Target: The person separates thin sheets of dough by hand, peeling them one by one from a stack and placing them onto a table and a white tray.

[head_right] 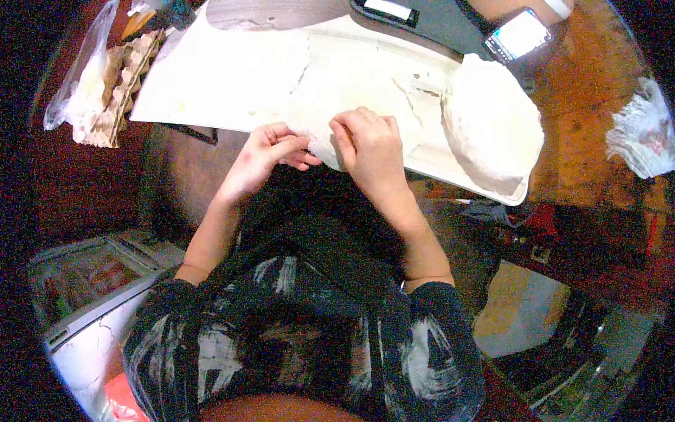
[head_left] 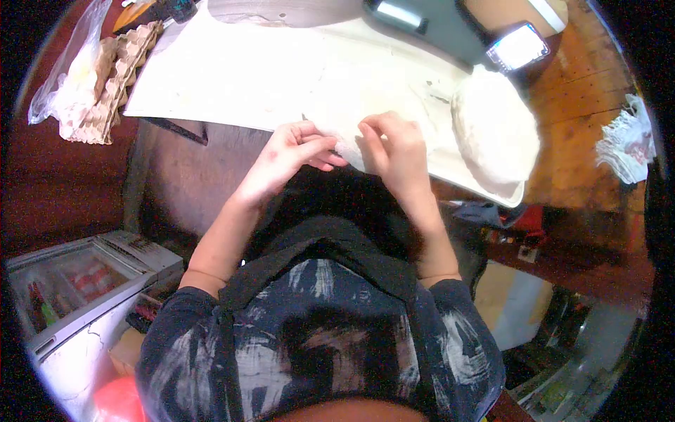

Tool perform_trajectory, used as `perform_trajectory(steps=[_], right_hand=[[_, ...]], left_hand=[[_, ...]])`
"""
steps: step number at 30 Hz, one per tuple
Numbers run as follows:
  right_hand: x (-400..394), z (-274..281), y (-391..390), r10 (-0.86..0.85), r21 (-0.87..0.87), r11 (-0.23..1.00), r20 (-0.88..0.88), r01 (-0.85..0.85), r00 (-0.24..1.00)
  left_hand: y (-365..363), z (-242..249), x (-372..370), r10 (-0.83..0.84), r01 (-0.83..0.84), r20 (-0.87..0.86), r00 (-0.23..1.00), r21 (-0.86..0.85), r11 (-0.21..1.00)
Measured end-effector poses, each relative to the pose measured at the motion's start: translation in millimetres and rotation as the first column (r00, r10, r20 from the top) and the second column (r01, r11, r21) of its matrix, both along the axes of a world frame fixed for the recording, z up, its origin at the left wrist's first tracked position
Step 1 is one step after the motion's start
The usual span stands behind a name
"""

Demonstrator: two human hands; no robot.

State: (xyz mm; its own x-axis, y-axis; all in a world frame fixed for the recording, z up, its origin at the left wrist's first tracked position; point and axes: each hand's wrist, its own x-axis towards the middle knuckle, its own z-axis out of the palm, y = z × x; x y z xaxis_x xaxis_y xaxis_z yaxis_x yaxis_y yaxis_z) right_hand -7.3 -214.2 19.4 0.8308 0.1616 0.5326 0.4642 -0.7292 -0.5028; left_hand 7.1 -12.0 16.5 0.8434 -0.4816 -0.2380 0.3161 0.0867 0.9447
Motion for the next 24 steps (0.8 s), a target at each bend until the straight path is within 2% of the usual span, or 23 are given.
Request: perform_trajectory(steps=[7,9,10,13,14,18,22,24], right_hand=[[-15.8,6.3,-4.1,0.157,0.033,0.988,-0.138,-0.153,0.978],[-22.3,7.9,-0.3,0.167,-0.124,0.978,-0.035,-0.17,0.985],[-26.1,8.5,-0.4,0.16,-0.187,0.966,-0.119,-0.18,0.98],[-29.1,4.1,8.2,0.108,-0.268,0.955,-0.089,-0.129,0.99],[-27.7,-4.4,11.0,0.089,-0.287,0.953,-0.028,-0.093,0.996],[-25.7,-19.2,13.2,0.054,-0.286,0.958,0.068,-0.032,0.996],[-26.1,-20.4,5.7,0.126,-0.23,0.968,0.1,-0.101,0.987],[-27.0,-20.0,-0.1,0.154,-0.216,0.968,0.095,-0.13,0.984]], left_hand=[[3.8,3.6,-2.3,-0.012,0.012,-0.009,1.0,-0.023,1.0],[6.7,-1.3,-1.2,-0.025,0.025,-0.007,1.0,0.006,1.0],[6.2,-1.8,-1.9,-0.028,0.028,-0.005,1.0,0.007,1.0],[4.3,-0.4,-5.1,0.004,-0.005,-0.029,1.0,-0.03,1.0],[3.8,0.9,-5.6,0.01,-0.011,-0.029,1.0,-0.034,0.999],[3.6,1.2,-7.5,0.033,-0.033,-0.013,0.999,-0.033,0.999],[4.9,-0.8,-1.6,0.058,-0.058,-0.053,0.997,-0.012,0.998],[5.2,-0.8,1.3,0.071,-0.07,-0.006,0.997,0.031,0.997]])
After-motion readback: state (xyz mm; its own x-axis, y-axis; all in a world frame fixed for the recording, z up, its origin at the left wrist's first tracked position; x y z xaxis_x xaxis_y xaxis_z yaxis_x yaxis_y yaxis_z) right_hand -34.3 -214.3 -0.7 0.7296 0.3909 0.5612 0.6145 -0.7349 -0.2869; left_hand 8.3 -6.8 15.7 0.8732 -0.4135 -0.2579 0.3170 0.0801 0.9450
